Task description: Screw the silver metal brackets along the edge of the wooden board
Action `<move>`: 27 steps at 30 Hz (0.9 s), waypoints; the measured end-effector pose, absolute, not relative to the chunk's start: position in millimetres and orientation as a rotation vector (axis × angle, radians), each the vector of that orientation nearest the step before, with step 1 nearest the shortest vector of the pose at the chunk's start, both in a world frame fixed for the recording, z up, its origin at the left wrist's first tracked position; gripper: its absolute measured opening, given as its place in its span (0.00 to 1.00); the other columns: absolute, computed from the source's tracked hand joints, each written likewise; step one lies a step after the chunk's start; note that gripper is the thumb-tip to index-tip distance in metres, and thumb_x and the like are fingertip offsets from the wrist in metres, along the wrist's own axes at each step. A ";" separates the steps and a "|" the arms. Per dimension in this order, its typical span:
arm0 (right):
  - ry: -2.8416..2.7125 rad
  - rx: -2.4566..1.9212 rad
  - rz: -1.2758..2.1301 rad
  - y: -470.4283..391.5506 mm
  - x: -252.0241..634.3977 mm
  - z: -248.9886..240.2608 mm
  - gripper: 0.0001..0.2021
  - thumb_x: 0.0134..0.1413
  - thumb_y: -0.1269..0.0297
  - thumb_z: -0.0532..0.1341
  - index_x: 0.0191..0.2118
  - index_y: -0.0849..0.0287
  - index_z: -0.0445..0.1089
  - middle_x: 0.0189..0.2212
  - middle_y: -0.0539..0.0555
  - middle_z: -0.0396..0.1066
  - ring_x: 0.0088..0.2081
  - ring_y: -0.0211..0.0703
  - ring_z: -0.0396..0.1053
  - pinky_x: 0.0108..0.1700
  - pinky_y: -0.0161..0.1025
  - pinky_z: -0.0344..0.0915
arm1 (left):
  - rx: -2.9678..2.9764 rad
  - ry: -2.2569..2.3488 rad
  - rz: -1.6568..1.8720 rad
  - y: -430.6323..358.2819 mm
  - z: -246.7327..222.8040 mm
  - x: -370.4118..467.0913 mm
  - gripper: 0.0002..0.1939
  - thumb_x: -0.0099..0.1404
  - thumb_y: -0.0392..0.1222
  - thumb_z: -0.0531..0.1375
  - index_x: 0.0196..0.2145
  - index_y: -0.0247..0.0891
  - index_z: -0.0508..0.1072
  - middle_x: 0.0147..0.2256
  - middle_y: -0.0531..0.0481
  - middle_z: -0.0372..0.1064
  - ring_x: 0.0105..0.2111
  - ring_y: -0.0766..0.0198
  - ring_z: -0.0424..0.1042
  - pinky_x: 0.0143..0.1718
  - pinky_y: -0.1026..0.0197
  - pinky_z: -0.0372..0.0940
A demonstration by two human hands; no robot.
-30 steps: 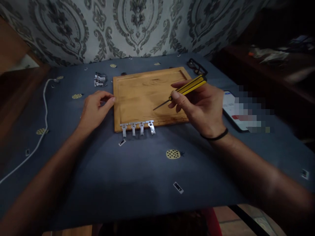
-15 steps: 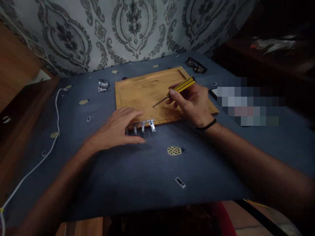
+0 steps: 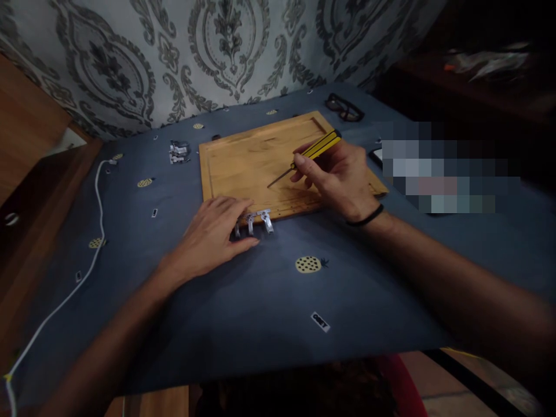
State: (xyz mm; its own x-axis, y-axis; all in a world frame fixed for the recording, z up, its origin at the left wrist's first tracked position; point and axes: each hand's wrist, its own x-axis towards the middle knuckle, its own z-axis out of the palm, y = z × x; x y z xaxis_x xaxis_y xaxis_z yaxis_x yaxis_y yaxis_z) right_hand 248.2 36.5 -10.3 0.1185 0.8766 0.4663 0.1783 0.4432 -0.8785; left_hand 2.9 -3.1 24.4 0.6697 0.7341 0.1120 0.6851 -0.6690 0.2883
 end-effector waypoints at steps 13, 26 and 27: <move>-1.411 -1.029 0.649 36.8 248.8 -10.7 0.22 0.46 0.41 0.70 0.34 0.54 0.71 0.22 0.48 0.70 0.22 0.38 0.71 0.20 0.35 0.63 | 2.643 1.197 0.417 -3.0 12.0 4.3 0.21 0.63 0.44 0.67 0.52 0.41 0.69 0.49 0.46 0.74 0.50 0.52 0.72 0.53 0.48 0.65; -1.398 -1.044 0.676 35.5 249.0 -9.8 0.21 0.45 0.40 0.70 0.33 0.53 0.70 0.23 0.48 0.70 0.23 0.38 0.71 0.20 0.37 0.63 | 2.625 1.237 0.420 -3.9 12.2 5.6 0.24 0.62 0.48 0.68 0.52 0.39 0.69 0.49 0.45 0.74 0.51 0.52 0.71 0.51 0.49 0.64; -1.404 -1.044 0.680 35.5 249.2 -9.9 0.21 0.46 0.41 0.70 0.33 0.53 0.70 0.23 0.48 0.70 0.23 0.38 0.71 0.20 0.37 0.64 | 2.620 1.237 0.417 -2.7 15.2 3.6 0.25 0.61 0.49 0.69 0.52 0.39 0.69 0.49 0.45 0.74 0.51 0.51 0.71 0.52 0.48 0.64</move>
